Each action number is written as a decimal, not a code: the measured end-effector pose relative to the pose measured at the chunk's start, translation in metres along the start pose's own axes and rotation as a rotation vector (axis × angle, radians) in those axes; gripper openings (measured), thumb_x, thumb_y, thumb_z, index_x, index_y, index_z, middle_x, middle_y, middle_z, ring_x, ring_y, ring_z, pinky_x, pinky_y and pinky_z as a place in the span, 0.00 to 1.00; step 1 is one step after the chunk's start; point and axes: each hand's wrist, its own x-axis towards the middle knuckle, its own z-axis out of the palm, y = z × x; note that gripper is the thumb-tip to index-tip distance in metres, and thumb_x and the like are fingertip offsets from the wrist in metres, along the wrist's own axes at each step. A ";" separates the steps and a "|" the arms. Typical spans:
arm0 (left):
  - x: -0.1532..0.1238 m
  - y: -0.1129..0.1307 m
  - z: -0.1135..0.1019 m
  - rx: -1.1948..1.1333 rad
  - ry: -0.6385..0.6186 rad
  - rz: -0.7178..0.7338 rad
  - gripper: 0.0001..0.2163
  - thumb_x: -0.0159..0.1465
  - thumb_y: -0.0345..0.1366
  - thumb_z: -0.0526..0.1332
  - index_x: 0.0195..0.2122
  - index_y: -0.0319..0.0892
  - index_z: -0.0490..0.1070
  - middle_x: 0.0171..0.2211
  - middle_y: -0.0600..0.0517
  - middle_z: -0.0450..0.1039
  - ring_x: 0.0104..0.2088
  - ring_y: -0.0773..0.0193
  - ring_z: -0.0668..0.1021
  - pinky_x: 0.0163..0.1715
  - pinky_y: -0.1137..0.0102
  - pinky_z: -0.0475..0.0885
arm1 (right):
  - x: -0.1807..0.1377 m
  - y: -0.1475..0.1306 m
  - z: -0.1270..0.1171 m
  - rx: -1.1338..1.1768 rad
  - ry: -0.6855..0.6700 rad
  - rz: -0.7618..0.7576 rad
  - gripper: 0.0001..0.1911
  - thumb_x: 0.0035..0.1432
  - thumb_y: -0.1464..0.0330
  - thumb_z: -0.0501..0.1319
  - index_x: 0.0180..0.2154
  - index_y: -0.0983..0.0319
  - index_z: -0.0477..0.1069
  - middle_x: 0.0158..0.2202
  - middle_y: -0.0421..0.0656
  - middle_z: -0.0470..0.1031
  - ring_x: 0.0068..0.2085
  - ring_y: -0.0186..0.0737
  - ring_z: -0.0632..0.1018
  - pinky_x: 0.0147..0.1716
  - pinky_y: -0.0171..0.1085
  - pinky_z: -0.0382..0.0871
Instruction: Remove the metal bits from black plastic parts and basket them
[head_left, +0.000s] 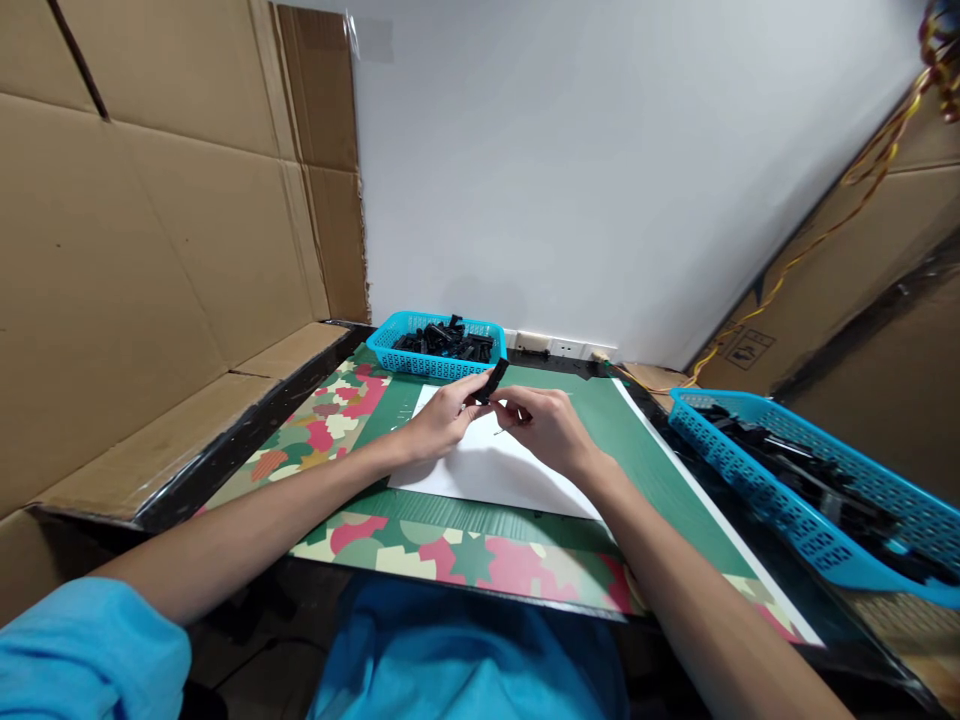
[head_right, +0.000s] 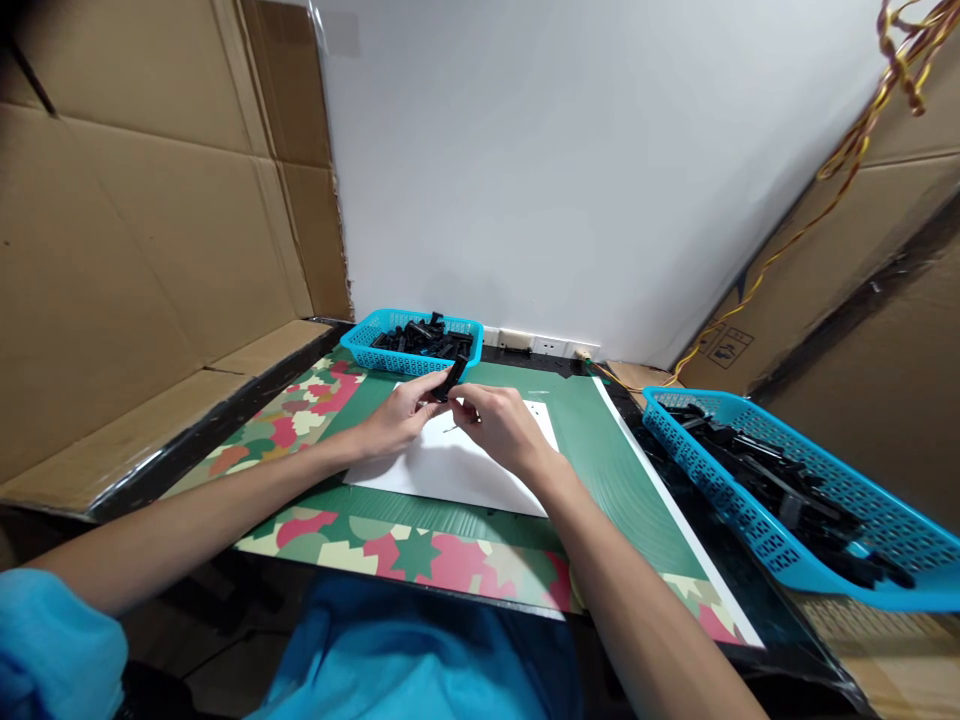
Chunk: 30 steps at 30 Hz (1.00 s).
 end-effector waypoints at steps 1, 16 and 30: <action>0.000 -0.001 0.000 0.004 -0.001 0.003 0.19 0.72 0.32 0.60 0.64 0.42 0.73 0.59 0.42 0.76 0.54 0.54 0.78 0.58 0.58 0.74 | 0.000 0.000 0.001 -0.001 0.010 0.007 0.12 0.63 0.75 0.59 0.41 0.61 0.81 0.26 0.39 0.75 0.25 0.33 0.68 0.29 0.33 0.63; -0.001 0.000 0.002 -0.097 -0.009 -0.026 0.25 0.71 0.32 0.61 0.69 0.42 0.69 0.63 0.40 0.74 0.61 0.50 0.76 0.60 0.55 0.73 | -0.002 0.002 0.003 0.034 0.005 0.034 0.10 0.62 0.74 0.60 0.37 0.61 0.81 0.24 0.38 0.74 0.24 0.32 0.68 0.27 0.33 0.62; -0.001 0.011 -0.002 -0.513 -0.138 -0.362 0.36 0.64 0.34 0.65 0.74 0.44 0.61 0.35 0.51 0.72 0.33 0.66 0.69 0.31 0.72 0.61 | 0.002 0.004 -0.009 0.030 -0.125 0.013 0.12 0.68 0.73 0.60 0.44 0.61 0.83 0.37 0.45 0.84 0.31 0.36 0.77 0.33 0.35 0.67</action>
